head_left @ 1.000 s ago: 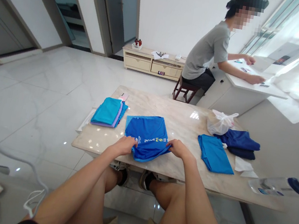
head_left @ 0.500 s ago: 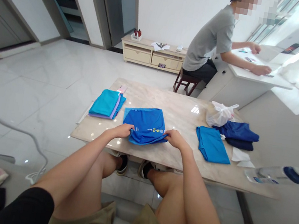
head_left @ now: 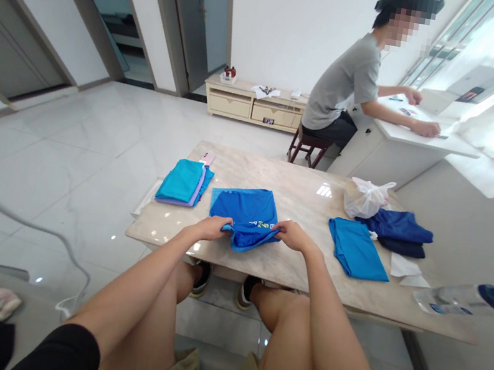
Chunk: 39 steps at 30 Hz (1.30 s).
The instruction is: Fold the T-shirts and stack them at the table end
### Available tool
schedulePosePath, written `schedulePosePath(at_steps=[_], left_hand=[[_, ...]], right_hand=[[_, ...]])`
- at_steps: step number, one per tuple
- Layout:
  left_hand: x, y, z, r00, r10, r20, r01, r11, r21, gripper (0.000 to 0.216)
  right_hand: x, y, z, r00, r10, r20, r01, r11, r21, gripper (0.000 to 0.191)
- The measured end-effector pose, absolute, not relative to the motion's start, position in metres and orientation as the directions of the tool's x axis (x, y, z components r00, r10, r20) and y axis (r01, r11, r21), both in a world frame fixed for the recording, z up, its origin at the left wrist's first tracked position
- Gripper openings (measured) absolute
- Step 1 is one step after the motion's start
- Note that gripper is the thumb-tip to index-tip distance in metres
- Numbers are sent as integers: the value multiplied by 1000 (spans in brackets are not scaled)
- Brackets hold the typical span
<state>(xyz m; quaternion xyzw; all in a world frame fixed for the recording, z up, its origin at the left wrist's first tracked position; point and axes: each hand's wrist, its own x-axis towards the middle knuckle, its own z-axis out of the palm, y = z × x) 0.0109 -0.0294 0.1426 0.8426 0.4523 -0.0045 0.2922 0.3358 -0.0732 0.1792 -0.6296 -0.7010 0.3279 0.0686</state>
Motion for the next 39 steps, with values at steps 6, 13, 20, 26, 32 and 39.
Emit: schedulePosePath(at_steps=[6, 13, 20, 26, 32, 39], left_hand=[[10, -27, 147, 634, 744, -209, 723, -476, 500, 20], [5, -20, 172, 636, 726, -263, 756, -517, 401, 25], [8, -6, 192, 546, 785, -294, 827, -448, 338, 37], [-11, 2, 165, 653, 665, -361, 722, -405, 561, 40], [-13, 0, 145, 698, 599, -392, 665, -341, 664, 51], [-28, 2, 169, 711, 653, -262, 560, -298, 773, 51]], right_hand=[[334, -79, 185, -164, 938, -305, 874, -5, -487, 33], [336, -63, 208, -113, 932, -346, 938, -15, -346, 31], [342, -45, 205, -129, 945, -300, 916, -2, -402, 41], [363, -50, 177, -242, 847, -473, 849, -51, -526, 33], [354, -57, 172, -268, 878, -396, 763, -58, -643, 36], [362, -62, 177, -238, 882, -407, 717, -123, -686, 31]])
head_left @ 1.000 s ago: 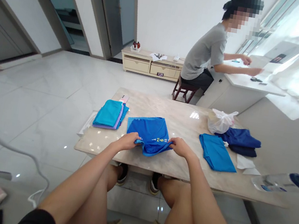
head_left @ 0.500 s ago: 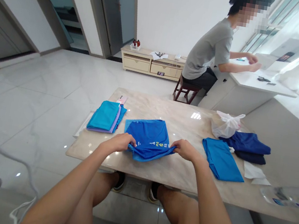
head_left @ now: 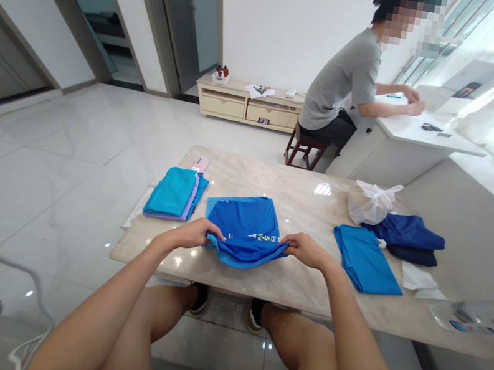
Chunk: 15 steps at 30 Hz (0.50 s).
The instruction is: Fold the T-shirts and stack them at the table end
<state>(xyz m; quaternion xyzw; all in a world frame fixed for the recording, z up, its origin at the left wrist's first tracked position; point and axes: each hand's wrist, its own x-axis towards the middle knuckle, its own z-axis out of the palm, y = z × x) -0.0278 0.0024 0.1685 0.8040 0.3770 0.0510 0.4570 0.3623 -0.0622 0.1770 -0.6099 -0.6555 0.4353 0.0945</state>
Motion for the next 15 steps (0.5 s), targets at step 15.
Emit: schedulePosePath(at_steps=[15], left_hand=[[-31, 5, 167, 688, 679, -256, 560, -272, 782, 34]], right_hand=[[376, -69, 191, -251, 807, -534, 783, -154, -602, 25]])
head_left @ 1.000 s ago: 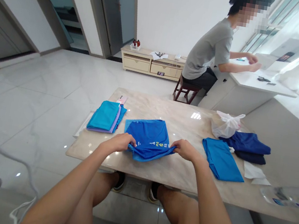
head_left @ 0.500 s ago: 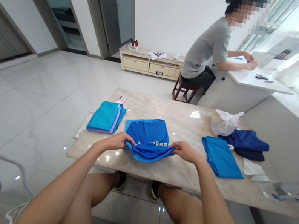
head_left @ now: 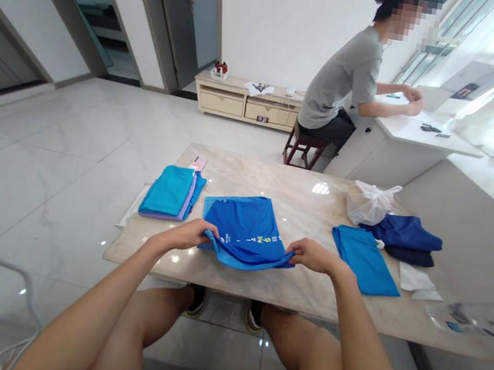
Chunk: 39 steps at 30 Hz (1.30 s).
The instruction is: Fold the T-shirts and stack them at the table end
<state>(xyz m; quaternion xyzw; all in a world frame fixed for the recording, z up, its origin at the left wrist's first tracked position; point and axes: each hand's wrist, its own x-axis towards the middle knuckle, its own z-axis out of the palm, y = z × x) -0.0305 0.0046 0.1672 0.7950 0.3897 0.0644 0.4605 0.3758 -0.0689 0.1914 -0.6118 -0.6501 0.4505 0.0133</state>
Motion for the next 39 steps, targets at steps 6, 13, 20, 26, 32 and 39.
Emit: schedulePosePath(at_steps=[6, 13, 20, 26, 32, 39], left_hand=[[-41, -6, 162, 726, 333, -602, 671, -152, 725, 16], [-47, 8, 156, 661, 558, -501, 632, -54, 773, 26], [-23, 24, 128, 383, 835, -396, 545, 142, 826, 31], [8, 36, 111, 117, 905, -409, 568, 277, 775, 52], [19, 35, 92, -129, 932, -339, 705, 326, 630, 60], [3, 20, 101, 0, 925, -380, 954, 114, 277, 52]], right_hand=[[355, -76, 176, -371, 448, -814, 697, -444, -562, 32], [374, -65, 160, -253, 664, -703, 736, -340, -586, 13], [370, -49, 138, 45, 876, -481, 744, -350, -569, 21], [359, -28, 125, 273, 885, -376, 772, -435, -463, 39], [338, -17, 110, 395, 847, -355, 802, -507, -316, 49], [329, -37, 94, 337, 813, -474, 862, -469, -193, 39]])
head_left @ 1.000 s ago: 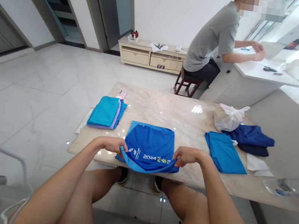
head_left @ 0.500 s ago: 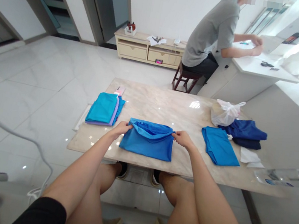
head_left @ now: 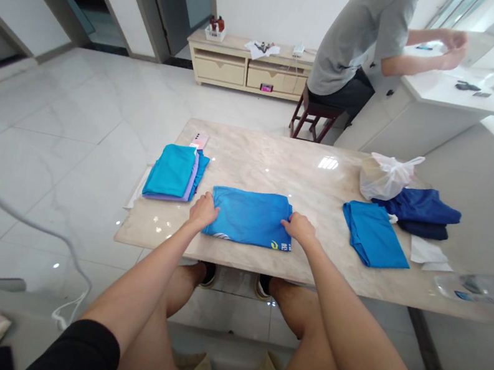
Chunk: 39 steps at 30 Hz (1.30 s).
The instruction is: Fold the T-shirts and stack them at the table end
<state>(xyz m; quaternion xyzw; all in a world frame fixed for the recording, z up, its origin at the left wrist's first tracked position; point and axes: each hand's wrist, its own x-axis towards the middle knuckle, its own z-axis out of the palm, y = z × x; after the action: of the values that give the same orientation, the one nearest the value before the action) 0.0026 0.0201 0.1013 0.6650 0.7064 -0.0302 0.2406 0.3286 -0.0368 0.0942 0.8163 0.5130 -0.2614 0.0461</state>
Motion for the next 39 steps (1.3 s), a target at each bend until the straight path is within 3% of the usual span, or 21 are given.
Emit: schedulePosePath(at_steps=[4, 8, 12, 15, 22, 26, 30, 39], left_hand=[[-8, 22, 107, 1, 860, -511, 990, 71, 121, 48], [-9, 20, 108, 24, 865, -501, 998, 11, 67, 49], [-8, 18, 111, 52, 854, -518, 998, -25, 59, 44], [-6, 19, 113, 68, 841, -537, 997, -42, 61, 42], [-3, 16, 119, 107, 814, -571, 992, -122, 11, 30], [1, 10, 129, 125, 827, -548, 986, -166, -25, 41], [20, -3, 140, 235, 836, -496, 964, -264, 10, 45], [57, -26, 158, 442, 679, -586, 875, -471, 114, 30]], right_hand=[[331, -35, 93, 348, 784, -515, 856, -489, -166, 34], [340, -29, 102, 336, 779, -530, 854, -490, -178, 27], [356, -31, 111, 285, 695, -660, 843, -509, -173, 20], [362, -34, 110, 258, 622, -740, 832, -533, -157, 25], [358, -29, 92, 271, 634, -724, 855, -505, -122, 21], [365, -34, 88, 292, 594, -749, 841, -533, -96, 33], [373, -38, 83, 313, 606, -731, 802, -581, -138, 47], [359, -43, 87, 250, 603, -758, 779, -590, -213, 42]])
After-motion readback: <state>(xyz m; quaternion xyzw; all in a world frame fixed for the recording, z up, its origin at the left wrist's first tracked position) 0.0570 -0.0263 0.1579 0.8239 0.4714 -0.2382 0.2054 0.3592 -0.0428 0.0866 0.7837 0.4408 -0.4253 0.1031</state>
